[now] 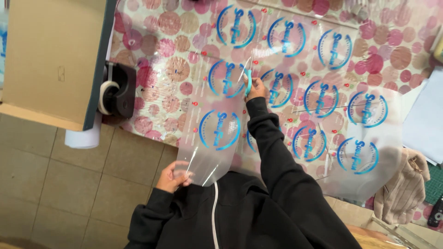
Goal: Cutting circular labels from a plastic sheet and placing them into a box
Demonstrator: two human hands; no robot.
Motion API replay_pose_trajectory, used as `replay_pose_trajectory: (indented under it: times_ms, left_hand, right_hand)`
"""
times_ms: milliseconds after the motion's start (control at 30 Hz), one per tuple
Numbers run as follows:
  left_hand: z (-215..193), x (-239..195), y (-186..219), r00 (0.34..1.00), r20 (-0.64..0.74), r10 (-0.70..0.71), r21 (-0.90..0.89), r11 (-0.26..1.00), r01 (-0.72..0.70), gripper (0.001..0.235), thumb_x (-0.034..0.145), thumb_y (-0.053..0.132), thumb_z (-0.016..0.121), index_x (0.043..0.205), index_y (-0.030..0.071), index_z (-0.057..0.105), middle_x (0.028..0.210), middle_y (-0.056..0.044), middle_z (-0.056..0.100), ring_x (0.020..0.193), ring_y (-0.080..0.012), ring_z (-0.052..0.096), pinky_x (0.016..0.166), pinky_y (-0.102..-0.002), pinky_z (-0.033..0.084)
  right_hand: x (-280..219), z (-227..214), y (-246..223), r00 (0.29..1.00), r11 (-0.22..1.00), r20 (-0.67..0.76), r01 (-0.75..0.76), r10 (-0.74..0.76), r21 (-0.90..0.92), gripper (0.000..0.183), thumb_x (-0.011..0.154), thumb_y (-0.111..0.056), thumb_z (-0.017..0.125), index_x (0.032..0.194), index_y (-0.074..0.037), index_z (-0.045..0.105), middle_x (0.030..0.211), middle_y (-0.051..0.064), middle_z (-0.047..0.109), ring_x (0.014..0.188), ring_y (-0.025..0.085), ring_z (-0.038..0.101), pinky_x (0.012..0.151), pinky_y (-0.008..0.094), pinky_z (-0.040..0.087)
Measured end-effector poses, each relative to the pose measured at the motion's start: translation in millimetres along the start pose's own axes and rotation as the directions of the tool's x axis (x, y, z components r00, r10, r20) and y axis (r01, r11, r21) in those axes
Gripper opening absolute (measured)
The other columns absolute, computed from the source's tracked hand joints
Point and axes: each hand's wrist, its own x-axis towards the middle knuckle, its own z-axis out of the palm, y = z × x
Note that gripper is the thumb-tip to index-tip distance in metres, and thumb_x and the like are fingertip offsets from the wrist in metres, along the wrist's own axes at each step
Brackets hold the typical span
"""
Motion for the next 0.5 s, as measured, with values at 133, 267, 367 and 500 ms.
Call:
replay_pose_trajectory:
  times_ms: [133,267,367,500]
  left_hand:
    - [-6.2,-0.2,-5.4,1.000,0.014,-0.006,-0.007,1.000,0.006,0.052,0.083,-0.007,0.076,0.131,0.000,0.060,0.092,-0.031,0.076,0.067,-0.0304,0.078,0.058,-0.036,0.071]
    - [-2.8,-5.9,7.5,1.000,0.013,-0.024,0.043,0.999,0.024,0.046,0.080,0.001,0.081,0.122,-0.001,0.064,0.093,-0.032,0.080,0.066,-0.0281,0.076,0.061,-0.034,0.065]
    - [-3.2,-4.4,8.4,1.000,0.011,-0.027,0.033,0.999,0.026,0.045,0.081,0.000,0.080,0.123,-0.002,0.063,0.090,-0.032,0.080,0.064,-0.0274,0.074,0.060,-0.034,0.063]
    - [-7.4,-4.4,8.5,0.999,0.035,-0.013,0.021,1.000,0.012,0.046,0.081,-0.002,0.080,0.123,-0.002,0.063,0.089,-0.034,0.080,0.062,-0.0284,0.073,0.059,-0.034,0.063]
  right_hand:
    - [8.1,3.5,-6.1,0.999,0.999,-0.025,-0.036,0.036,-0.012,0.037,0.085,-0.035,0.089,0.095,-0.007,0.067,0.072,0.007,0.058,0.045,0.016,0.048,0.034,0.029,0.045]
    - [10.0,4.0,-15.3,0.998,0.995,0.053,0.033,-0.028,-0.091,0.028,0.090,-0.032,0.075,0.084,-0.015,0.054,0.054,0.005,0.053,0.033,0.017,0.046,0.026,0.035,0.035]
    - [9.3,5.8,-16.9,0.997,0.991,0.055,0.055,-0.049,-0.121,0.033,0.088,-0.034,0.079,0.085,-0.013,0.054,0.048,0.008,0.052,0.031,0.017,0.046,0.025,0.034,0.035]
    - [3.9,8.1,-37.9,0.999,0.995,0.044,0.032,-0.028,-0.096,0.040,0.085,-0.042,0.081,0.080,-0.013,0.054,0.054,0.002,0.051,0.039,0.013,0.046,0.036,0.033,0.039]
